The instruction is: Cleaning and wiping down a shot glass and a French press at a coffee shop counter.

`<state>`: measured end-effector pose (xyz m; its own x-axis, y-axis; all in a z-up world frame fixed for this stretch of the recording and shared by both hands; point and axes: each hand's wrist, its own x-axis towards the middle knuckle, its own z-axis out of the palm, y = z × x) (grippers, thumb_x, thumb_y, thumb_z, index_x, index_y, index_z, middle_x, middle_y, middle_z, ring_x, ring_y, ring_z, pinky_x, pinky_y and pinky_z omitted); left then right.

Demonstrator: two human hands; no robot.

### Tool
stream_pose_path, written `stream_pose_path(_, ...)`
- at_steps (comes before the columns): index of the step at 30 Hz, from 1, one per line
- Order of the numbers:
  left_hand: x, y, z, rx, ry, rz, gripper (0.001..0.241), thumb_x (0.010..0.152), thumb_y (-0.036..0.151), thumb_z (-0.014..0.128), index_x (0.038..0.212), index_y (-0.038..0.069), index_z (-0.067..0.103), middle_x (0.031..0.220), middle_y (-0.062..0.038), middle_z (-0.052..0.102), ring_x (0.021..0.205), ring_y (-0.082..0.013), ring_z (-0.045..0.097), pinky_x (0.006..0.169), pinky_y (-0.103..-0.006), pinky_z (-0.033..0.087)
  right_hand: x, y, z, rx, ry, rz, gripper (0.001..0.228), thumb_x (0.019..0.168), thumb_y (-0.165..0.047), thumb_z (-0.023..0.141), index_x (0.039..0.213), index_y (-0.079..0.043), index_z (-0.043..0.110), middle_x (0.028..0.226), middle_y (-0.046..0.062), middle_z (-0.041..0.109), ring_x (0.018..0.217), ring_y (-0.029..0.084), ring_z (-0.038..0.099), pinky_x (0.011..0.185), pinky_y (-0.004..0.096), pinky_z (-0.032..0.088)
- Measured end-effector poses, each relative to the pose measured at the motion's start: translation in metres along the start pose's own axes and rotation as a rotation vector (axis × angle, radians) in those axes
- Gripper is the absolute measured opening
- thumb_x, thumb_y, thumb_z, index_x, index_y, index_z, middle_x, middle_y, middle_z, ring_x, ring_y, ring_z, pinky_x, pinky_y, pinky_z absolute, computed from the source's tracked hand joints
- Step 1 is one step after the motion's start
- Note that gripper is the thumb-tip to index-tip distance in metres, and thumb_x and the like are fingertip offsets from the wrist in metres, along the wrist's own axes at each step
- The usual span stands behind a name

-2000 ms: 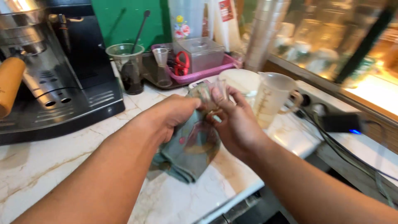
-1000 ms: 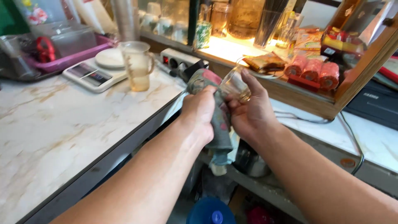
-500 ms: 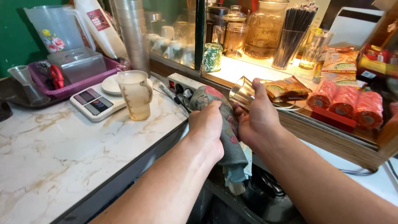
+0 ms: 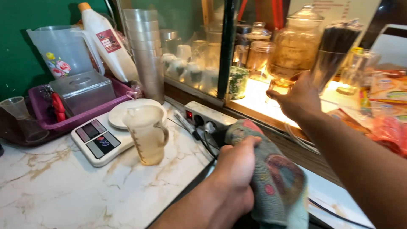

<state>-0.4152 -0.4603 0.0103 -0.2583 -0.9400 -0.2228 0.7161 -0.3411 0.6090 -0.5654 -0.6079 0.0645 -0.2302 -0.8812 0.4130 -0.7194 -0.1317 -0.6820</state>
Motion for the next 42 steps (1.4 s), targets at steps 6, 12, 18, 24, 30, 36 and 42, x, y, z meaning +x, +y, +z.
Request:
stream_pose_path(6,0.0,0.017,0.004,0.086,0.083,-0.107,0.034,0.096,0.026,0.058,0.11,-0.004,0.064,0.092,-0.018,0.074,0.077,-0.0284,0.073,0.07,-0.0475,0.061,0.029,0.027,0.038,-0.16,-0.094,0.054,0.078,0.079,-0.041,0.089,0.135,-0.005,0.048,0.117,0.024,0.068,0.107,0.034,0.066,0.092,0.044,0.052)
stream_pose_path(12,0.006,0.018,0.007,0.137,0.218,-0.081,0.044,0.09,0.021,0.068,0.121,-0.009,0.059,0.098,-0.021,0.076,0.081,-0.028,0.075,0.072,-0.0416,0.063,0.046,0.036,0.048,-0.145,-0.112,0.02,0.083,0.072,-0.04,0.092,0.136,-0.008,0.05,0.115,0.022,0.069,0.106,0.032,0.067,0.089,0.043,0.054)
stream_pose_path(18,0.011,0.019,-0.004,0.11,0.233,-0.096,0.046,0.089,0.016,0.07,0.122,-0.012,0.055,0.097,-0.021,0.074,0.081,-0.0279,0.075,0.07,-0.0383,0.063,0.086,0.039,0.073,-0.257,-0.076,0.019,0.085,0.07,-0.046,0.095,0.14,-0.011,0.061,0.119,0.022,0.072,0.105,0.032,0.069,0.092,0.042,0.054)
stream_pose_path(24,0.021,0.014,-0.022,0.142,0.022,0.0,0.031,0.093,0.016,0.069,0.112,-0.008,0.069,0.097,-0.015,0.077,0.082,-0.0218,0.074,0.074,-0.0342,0.062,0.128,0.042,0.113,-0.025,-0.053,0.185,0.083,0.074,-0.034,0.09,0.148,-0.02,0.056,0.127,0.017,0.067,0.099,0.026,0.074,0.089,0.036,0.059)
stream_pose_path(30,0.01,0.062,0.014,0.113,-0.071,-0.05,0.025,0.095,0.018,0.066,0.11,-0.001,0.07,0.096,-0.014,0.075,0.081,-0.0225,0.073,0.076,-0.0367,0.06,0.147,0.048,0.124,-0.114,-0.094,0.082,0.071,0.085,-0.026,0.084,0.15,-0.019,0.056,0.124,0.019,0.073,0.108,0.023,0.069,0.095,0.035,0.052)
stream_pose_path(36,0.008,0.076,0.011,0.08,0.002,-0.028,0.024,0.097,0.019,0.064,0.111,0.0,0.065,0.093,-0.013,0.075,0.08,-0.0232,0.073,0.075,-0.0392,0.061,0.195,0.064,0.15,0.288,-0.319,0.018,0.049,0.096,-0.009,0.051,0.144,-0.011,0.06,0.121,0.016,0.073,0.105,0.027,0.07,0.094,0.04,0.055)
stream_pose_path(42,0.008,0.063,-0.016,0.045,-0.109,0.028,0.025,0.101,0.017,0.061,0.114,-0.003,0.067,0.097,-0.012,0.074,0.082,-0.0202,0.072,0.076,-0.0357,0.061,0.172,0.019,0.145,0.585,-0.404,0.244,0.043,0.106,-0.02,0.029,0.137,-0.014,0.059,0.127,0.008,0.068,0.116,0.023,0.064,0.103,0.046,0.049)
